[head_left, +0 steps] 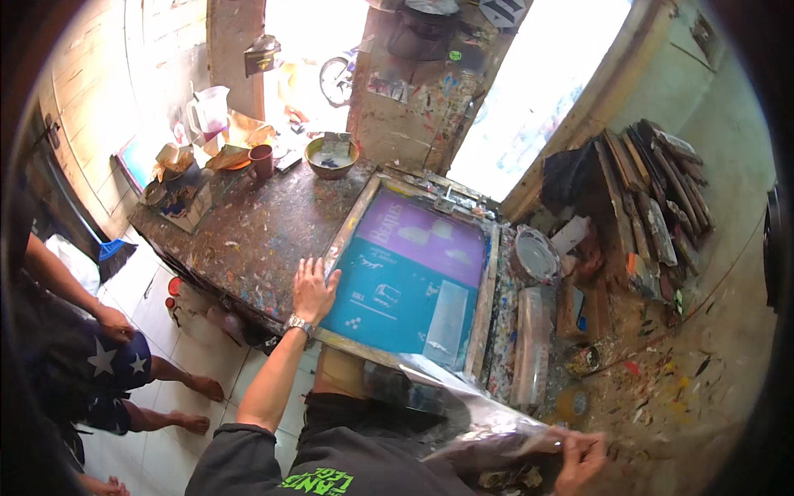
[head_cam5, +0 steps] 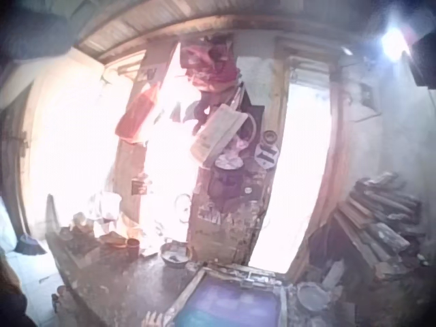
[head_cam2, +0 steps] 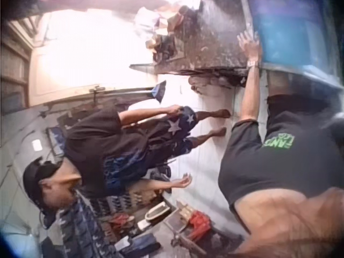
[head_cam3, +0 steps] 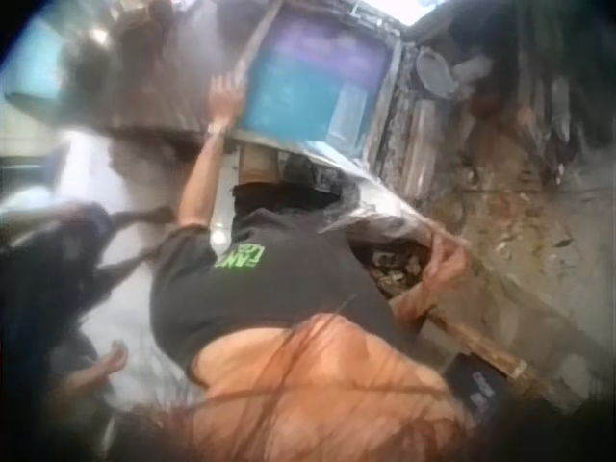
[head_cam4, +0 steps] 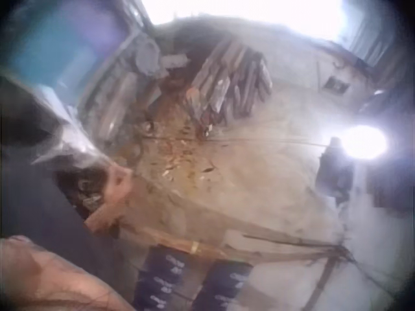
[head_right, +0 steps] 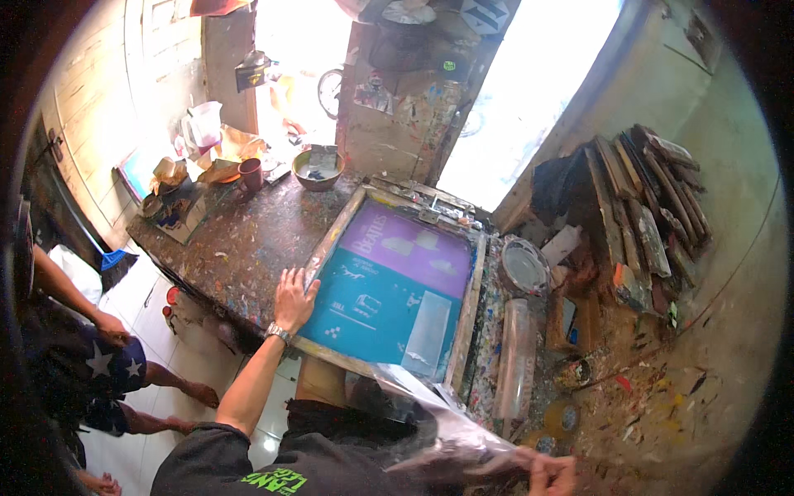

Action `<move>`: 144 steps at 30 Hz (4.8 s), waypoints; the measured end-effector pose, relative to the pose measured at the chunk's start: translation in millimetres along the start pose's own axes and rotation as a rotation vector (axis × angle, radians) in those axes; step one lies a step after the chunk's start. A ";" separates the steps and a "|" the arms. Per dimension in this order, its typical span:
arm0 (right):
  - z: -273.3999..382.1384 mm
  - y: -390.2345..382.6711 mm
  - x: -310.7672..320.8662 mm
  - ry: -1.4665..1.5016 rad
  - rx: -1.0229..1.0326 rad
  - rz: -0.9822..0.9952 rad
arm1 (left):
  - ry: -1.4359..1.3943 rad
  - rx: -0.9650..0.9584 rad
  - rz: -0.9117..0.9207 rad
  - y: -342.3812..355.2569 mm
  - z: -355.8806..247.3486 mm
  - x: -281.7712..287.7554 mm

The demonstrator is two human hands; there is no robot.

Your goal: The person screen prints designs onto black sheets by lowering a mesh frame, applying ink with a squeegee, and then lifting the frame to remove the printed sheet. Afterward, the person wipes the mesh screen with a cloth.

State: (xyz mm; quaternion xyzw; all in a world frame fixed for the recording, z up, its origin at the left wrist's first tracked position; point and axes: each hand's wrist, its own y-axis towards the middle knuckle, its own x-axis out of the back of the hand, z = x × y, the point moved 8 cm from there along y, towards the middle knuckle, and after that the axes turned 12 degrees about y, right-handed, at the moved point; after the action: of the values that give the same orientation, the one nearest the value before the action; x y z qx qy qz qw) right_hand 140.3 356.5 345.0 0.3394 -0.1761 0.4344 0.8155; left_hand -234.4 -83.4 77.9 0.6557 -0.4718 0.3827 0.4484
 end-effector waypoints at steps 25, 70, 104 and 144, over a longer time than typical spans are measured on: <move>230.5 314.1 -38.9 0.584 0.508 -0.034 | -0.188 0.049 -0.088 10.7 6.4 1.2; 267.7 665.5 -1029.8 0.499 0.274 0.494 | -0.372 0.331 -0.296 218.1 126.5 -29.0; 96.8 432.6 -874.9 0.283 -0.249 1.184 | -0.247 0.339 -0.326 207.9 136.3 -28.0; 149.5 431.2 -856.3 -0.457 0.234 1.329 | -0.175 0.242 -0.269 225.4 119.8 -27.1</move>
State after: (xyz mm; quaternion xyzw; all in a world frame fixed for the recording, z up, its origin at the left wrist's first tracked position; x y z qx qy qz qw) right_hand -695.6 -84.4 124.9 0.3282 -0.4643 0.7739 0.2789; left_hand -448.9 -224.0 67.5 0.7927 -0.3675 0.3148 0.3707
